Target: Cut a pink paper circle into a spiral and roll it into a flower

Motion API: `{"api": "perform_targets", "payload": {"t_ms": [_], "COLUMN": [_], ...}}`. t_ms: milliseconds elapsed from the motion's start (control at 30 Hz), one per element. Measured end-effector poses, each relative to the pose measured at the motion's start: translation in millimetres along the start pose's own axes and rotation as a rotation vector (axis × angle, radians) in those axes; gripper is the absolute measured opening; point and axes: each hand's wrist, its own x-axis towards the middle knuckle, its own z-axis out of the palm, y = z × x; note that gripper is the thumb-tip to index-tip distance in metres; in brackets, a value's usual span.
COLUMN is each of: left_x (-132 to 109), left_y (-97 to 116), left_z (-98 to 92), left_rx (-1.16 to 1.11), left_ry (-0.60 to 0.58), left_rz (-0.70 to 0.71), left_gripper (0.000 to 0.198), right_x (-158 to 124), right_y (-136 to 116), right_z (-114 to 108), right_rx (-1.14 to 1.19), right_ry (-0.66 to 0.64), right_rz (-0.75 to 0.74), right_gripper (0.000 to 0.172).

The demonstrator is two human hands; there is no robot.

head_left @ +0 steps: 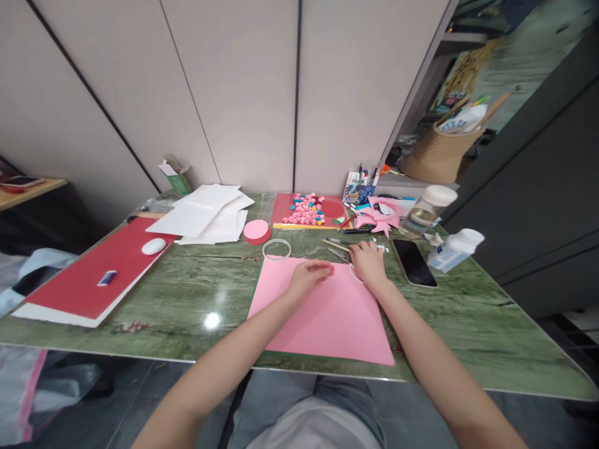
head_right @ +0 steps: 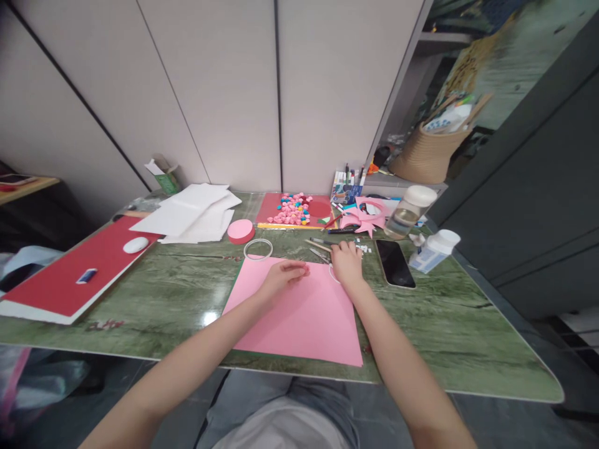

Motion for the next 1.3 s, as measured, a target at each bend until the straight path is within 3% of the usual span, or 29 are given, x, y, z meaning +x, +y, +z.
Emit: {"api": "perform_targets", "payload": {"t_ms": [167,333,500,600,667,833,1300], "left_x": [-1.6,-2.8,-0.1,0.6,0.2,-0.9,-1.2], "left_y": [3.5,3.9,2.7,3.0,3.5,3.3,1.2], "left_z": [2.8,2.4,1.2,0.0,-0.7,-1.8,0.8], "left_rx": [-0.107,-0.078,-0.036,-0.031,-0.018,-0.002,0.0], "left_ry": [-0.016,-0.008,0.07,0.084,0.083,0.088,0.066], "left_rz": [-0.048,-0.029,0.003,0.069,0.103,0.121,0.066], "left_gripper": [0.03,0.031,0.033,0.031,0.029,0.028,0.025], "right_x": [-2.5,0.3,-7.3,-20.2,-28.2,-36.6,-38.2], "right_y": [-4.4,0.0,-7.2,-24.6,-36.4,-48.3,-51.3], "right_z": [-3.5,-6.1,-23.4,-41.9,-52.8,-61.8,-62.5], "right_rx": [-0.036,0.108,0.672,1.102,1.21,1.089,0.92], "right_ry": [0.01,0.131,0.267,0.281,0.236,0.228,0.226], "right_rz": [-0.02,0.016,0.156,0.125,0.086,0.022,-0.23], "right_gripper": [0.019,0.018,0.02,0.028,0.029,0.013,0.01]}}
